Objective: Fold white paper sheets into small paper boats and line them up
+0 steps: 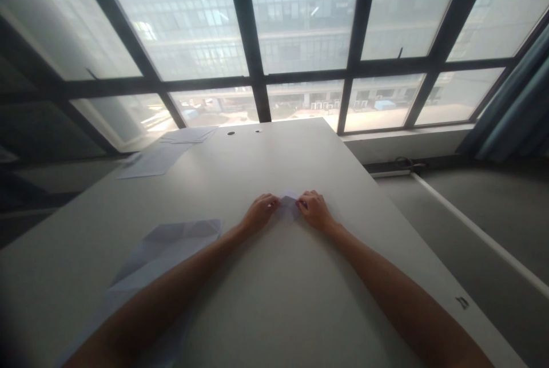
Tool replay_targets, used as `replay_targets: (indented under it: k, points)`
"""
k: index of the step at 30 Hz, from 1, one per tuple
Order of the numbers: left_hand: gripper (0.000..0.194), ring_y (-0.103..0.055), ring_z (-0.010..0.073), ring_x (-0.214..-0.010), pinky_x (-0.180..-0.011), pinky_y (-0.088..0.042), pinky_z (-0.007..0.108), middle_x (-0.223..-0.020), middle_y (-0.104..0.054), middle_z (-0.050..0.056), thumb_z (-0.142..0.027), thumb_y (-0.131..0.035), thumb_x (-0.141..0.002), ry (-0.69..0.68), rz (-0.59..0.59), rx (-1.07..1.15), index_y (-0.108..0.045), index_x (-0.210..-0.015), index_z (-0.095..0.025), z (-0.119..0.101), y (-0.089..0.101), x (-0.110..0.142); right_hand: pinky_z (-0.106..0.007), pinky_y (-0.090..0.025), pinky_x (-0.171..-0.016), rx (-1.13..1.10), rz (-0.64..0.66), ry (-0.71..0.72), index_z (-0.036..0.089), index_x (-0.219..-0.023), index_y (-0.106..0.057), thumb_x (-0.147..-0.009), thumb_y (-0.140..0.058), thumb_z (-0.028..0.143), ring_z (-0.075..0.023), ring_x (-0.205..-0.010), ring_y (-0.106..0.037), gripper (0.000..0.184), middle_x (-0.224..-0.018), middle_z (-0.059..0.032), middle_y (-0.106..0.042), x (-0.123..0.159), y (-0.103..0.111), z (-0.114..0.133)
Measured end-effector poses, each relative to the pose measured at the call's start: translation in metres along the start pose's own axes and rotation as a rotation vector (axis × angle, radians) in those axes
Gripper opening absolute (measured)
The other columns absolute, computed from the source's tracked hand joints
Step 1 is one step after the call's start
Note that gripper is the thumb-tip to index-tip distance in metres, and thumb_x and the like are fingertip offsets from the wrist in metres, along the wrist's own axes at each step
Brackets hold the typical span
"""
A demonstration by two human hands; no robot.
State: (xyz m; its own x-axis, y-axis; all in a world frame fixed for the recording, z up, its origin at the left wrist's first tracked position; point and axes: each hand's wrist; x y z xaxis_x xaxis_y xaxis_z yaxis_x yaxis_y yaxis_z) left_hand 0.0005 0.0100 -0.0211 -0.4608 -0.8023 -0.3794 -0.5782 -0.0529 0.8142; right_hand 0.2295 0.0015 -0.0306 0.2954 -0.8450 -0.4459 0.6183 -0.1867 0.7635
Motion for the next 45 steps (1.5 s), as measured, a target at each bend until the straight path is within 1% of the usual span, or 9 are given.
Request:
replay_targets:
  k: [6,14,22,26,29,32,35,39,45]
  points:
    - [0.024,-0.063,0.0206,-0.090,-0.086,-0.047,0.035,-0.093,-0.072,0.006,-0.030,-0.047,-0.100,0.036,-0.052,-0.044,-0.070,-0.099,-0.021,-0.003,0.002,0.001,-0.032,-0.045,-0.076,-0.048,-0.016,-0.008,0.020,-0.078,-0.069,-0.095,-0.049,0.026,-0.0211,-0.080,-0.062,0.027,-0.081,-0.0071,-0.071,-0.001,0.000,0.000]
    - [0.021,-0.065,0.0210,-0.090,-0.087,-0.045,0.034,-0.092,-0.072,0.004,-0.029,-0.050,-0.099,0.131,-0.022,-0.087,-0.066,-0.110,-0.022,-0.006,0.001,0.001,-0.030,-0.047,-0.076,-0.071,-0.039,-0.095,0.019,-0.103,-0.068,-0.090,-0.054,0.021,-0.0191,-0.077,-0.063,0.019,-0.085,-0.0052,-0.071,0.001,-0.002,-0.002]
    - [0.036,-0.058,0.0269,-0.112,-0.096,-0.043,0.044,-0.120,-0.063,0.009,-0.028,-0.052,-0.097,0.140,-0.026,-0.274,-0.058,-0.132,-0.027,-0.006,0.001,0.005,-0.032,-0.045,-0.089,0.101,-0.001,-0.098,0.016,-0.107,-0.070,-0.090,-0.058,0.017,-0.0211,-0.094,-0.060,0.021,-0.100,-0.0094,-0.066,0.003,0.002,0.005]
    - [0.042,-0.043,0.0222,-0.137,-0.113,-0.034,0.043,-0.148,-0.050,0.004,-0.021,-0.037,-0.101,-0.094,0.112,-0.217,-0.054,-0.139,-0.029,-0.004,-0.002,0.004,-0.033,-0.043,-0.092,0.152,0.026,-0.050,0.020,-0.110,-0.071,-0.092,-0.058,0.017,-0.0217,-0.103,-0.057,0.023,-0.106,-0.0081,-0.065,0.004,0.004,0.008]
    - [0.045,-0.034,0.0214,-0.145,-0.119,-0.026,0.044,-0.157,-0.040,0.004,-0.034,-0.034,-0.104,-0.153,0.260,-0.181,-0.045,-0.147,-0.027,-0.004,-0.003,0.005,-0.033,-0.043,-0.092,0.178,0.069,-0.030,0.021,-0.104,-0.074,-0.093,-0.056,0.017,-0.0214,-0.103,-0.057,0.021,-0.107,-0.0076,-0.067,0.003,0.005,0.008]
    - [0.057,-0.027,0.0235,-0.149,-0.121,-0.022,0.045,-0.161,-0.030,0.006,-0.049,-0.032,-0.103,-0.156,0.323,-0.197,-0.033,-0.154,-0.023,-0.005,-0.002,0.006,-0.035,-0.042,-0.097,0.195,0.092,-0.011,0.019,-0.107,-0.073,-0.095,-0.051,0.017,-0.0220,-0.107,-0.057,0.025,-0.111,-0.0096,-0.068,0.003,0.004,0.009]
    - [0.063,-0.022,0.0237,-0.151,-0.122,-0.019,0.046,-0.162,-0.027,0.008,-0.053,-0.029,-0.103,-0.174,0.340,-0.223,-0.025,-0.157,-0.021,-0.006,-0.001,0.007,-0.036,-0.037,-0.108,0.170,0.098,0.043,0.014,-0.126,-0.065,-0.098,-0.041,0.018,-0.0219,-0.121,-0.054,0.037,-0.129,-0.0127,-0.064,0.003,0.002,0.011]
    - [0.066,-0.019,0.0220,-0.152,-0.122,-0.017,0.045,-0.163,-0.023,0.009,-0.056,-0.024,-0.103,-0.182,0.341,-0.238,-0.019,-0.158,-0.020,-0.008,-0.001,0.008,-0.044,-0.020,-0.121,0.149,0.254,0.157,0.010,-0.152,-0.037,-0.103,-0.031,0.033,-0.0227,-0.145,-0.033,0.054,-0.156,-0.0132,-0.039,0.006,-0.002,0.017]
    - [0.073,-0.013,0.0216,-0.153,-0.123,-0.011,0.043,-0.164,-0.017,0.012,-0.060,-0.020,-0.102,-0.137,0.364,-0.271,-0.015,-0.159,-0.015,-0.012,0.001,0.008,-0.055,-0.013,-0.121,0.227,0.406,0.127,0.014,-0.158,-0.015,-0.101,-0.017,0.059,-0.0267,-0.151,-0.017,0.073,-0.163,-0.0119,-0.020,0.010,-0.008,0.018]
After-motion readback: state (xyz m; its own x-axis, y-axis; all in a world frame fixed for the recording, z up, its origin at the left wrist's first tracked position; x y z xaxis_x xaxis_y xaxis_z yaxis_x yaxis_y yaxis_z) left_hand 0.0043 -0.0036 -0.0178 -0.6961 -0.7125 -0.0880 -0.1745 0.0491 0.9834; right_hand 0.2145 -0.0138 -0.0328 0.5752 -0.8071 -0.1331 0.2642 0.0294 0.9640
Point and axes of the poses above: each hand's wrist, its own x-axis away from the middle knuckle, its own y-axis out of the back of the hand, z = x × y
